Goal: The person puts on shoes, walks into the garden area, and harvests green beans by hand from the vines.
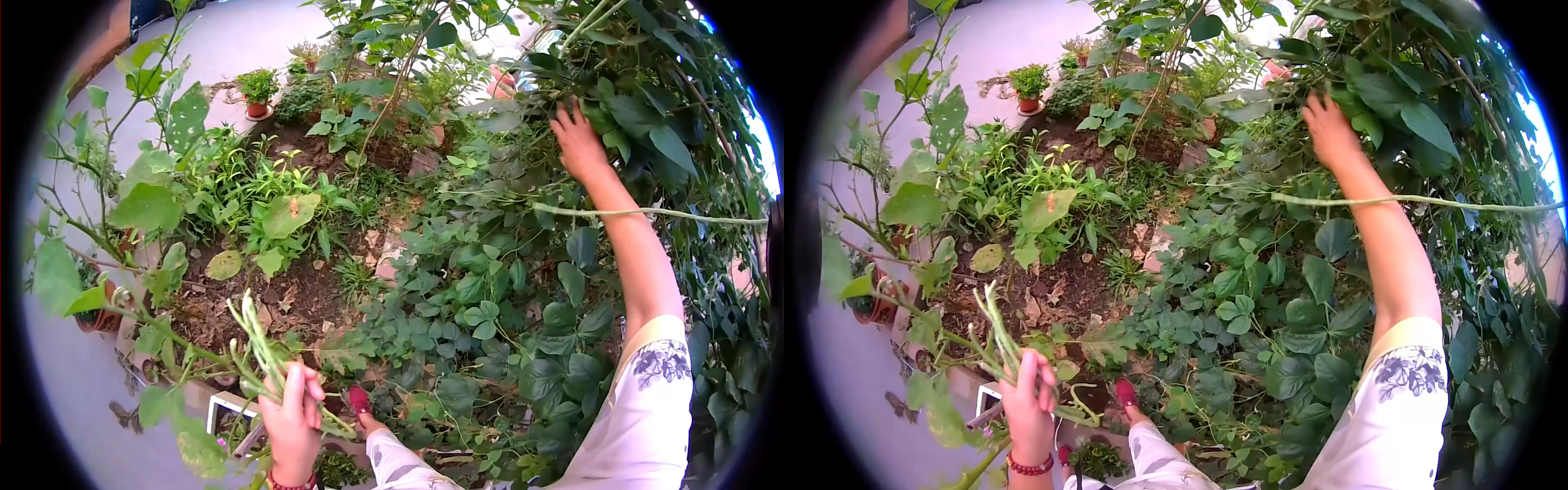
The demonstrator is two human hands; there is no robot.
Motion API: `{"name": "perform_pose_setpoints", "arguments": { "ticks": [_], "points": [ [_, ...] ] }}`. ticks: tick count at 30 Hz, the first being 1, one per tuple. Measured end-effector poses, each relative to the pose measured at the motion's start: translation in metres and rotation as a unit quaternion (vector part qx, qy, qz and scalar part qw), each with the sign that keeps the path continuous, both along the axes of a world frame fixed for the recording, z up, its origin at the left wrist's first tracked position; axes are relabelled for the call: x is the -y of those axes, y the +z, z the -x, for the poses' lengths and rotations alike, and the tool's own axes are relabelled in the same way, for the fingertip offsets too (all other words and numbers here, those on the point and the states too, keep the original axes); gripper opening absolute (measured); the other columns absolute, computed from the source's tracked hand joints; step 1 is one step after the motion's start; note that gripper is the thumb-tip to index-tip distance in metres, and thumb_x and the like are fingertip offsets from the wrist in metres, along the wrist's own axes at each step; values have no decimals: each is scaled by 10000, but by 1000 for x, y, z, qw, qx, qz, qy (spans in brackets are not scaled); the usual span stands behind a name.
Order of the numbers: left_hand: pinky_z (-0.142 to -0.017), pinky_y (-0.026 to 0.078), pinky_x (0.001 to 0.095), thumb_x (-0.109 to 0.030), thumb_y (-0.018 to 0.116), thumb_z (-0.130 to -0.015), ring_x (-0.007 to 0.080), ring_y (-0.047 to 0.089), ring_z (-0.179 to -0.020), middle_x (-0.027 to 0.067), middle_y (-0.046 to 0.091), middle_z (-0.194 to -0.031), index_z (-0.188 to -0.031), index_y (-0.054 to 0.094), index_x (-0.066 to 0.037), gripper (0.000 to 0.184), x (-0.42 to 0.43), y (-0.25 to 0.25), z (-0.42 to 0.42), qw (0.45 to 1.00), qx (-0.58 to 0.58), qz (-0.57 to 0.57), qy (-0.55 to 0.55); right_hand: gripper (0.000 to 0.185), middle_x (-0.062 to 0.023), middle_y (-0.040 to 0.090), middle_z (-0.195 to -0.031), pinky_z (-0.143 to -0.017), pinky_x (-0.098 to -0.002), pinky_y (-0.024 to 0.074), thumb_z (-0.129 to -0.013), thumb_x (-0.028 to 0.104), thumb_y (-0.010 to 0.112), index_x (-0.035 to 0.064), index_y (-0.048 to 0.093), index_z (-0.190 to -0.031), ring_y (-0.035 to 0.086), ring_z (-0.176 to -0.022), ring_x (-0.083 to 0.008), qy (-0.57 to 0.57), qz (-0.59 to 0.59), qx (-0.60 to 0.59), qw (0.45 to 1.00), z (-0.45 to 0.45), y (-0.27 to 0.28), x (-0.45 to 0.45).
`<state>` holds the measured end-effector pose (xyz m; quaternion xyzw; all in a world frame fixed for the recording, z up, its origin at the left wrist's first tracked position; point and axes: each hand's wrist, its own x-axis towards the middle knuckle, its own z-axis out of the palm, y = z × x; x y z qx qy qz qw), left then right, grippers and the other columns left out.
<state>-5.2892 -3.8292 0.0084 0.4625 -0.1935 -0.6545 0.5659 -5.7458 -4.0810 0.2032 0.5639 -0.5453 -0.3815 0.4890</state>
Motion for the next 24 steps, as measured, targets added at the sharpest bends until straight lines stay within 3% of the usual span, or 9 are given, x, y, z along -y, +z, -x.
{"name": "perform_pose_setpoints", "arguments": {
  "ticks": [2, 4, 7, 8, 15, 17, 21, 23, 24],
  "points": [
    [-337, 258, 179, -161, 478, -982, 30, 339, -387, 18, 533, -646, -892, 536, -50, 155, 0, -1, -4, 1000, 3, 1, -16, 598, -114, 325, -1447, -1086, -465, 302, -796, 190, 615, 143, 436, -1364, 310, -1324, -356, -83, 35, -51, 995, 37, 9, -8],
    [-335, 262, 172, -160, 480, -981, 29, 337, -386, 9, 516, -638, -890, 511, -57, 141, -2, 0, -4, 999, 42, 0, -19, 606, -109, 255, -1503, -1089, -483, 283, -821, 100, 536, 194, 405, -1405, 307, -1341, -340, 12, 103, 114, 988, 137, 6, -3],
    [-328, 248, 170, -167, 449, -994, 25, 301, -372, 15, 504, -638, -902, 497, -54, 153, -4, -6, -7, 999, 33, 13, -27, 581, -91, 280, -1506, -1102, -449, 277, -855, 150, 558, 186, 402, -1414, 302, -1356, -330, -35, 132, 186, 973, 132, 6, -32],
    [-429, 247, 176, -174, 539, -960, 14, 379, -495, -44, 537, -672, -919, 609, -71, 131, -2, 15, -10, 994, 45, -90, -36, 566, -82, 306, -1499, -1108, -433, 276, -871, 183, 573, 173, 405, -1411, 304, -1358, -324, -48, 143, 221, 964, 120, 10, -36],
    [-412, 221, 165, -149, 504, -980, 7, 351, -471, -26, 542, -679, -930, 580, -74, 118, 5, 13, -13, 997, 15, -70, -19, 515, -153, 321, -1482, -1118, -471, 236, -912, 166, 477, 158, 392, -1420, 289, -1354, -384, -77, 100, 84, 989, 153, 17, -13],
    [-407, 218, 164, -148, 499, -982, 4, 345, -469, -24, 545, -680, -939, 581, -76, 117, 8, 19, -15, 997, 31, -69, -22, 532, -190, 381, -1434, -1100, -428, 286, -893, 37, 439, 124, 387, -1415, 350, -1320, -376, -133, 94, 219, 962, 134, 24, -18],
    [-426, 275, 168, -149, 528, -968, 13, 402, -498, -16, 568, -716, -941, 592, -55, 117, 6, 12, -19, 997, 16, -73, -25, 536, -225, 499, -1306, -1000, -426, 401, -841, -26, 427, 86, 440, -1365, 497, -1154, -405, 90, 117, 241, 959, 201, 17, -15],
    [-328, 217, 162, -198, 419, -1010, 10, 251, -376, 5, 481, -678, -906, 486, -58, 187, 3, 5, -8, 996, 89, -12, 1, 443, -279, 520, -1240, -925, -459, 433, -876, 34, 424, 57, 478, -1315, 534, -1033, -426, 195, 72, 148, 967, 215, 20, -1],
    [-327, 226, 173, -179, 425, -1004, 24, 272, -373, 22, 495, -656, -911, 493, -54, 170, 3, 2, -9, 997, 77, -29, 11, 459, -242, 484, -1301, -944, -458, 429, -900, 62, 381, 114, 439, -1353, 533, -1067, -415, 138, 74, 185, 970, 218, 20, 4]
  ]
}}
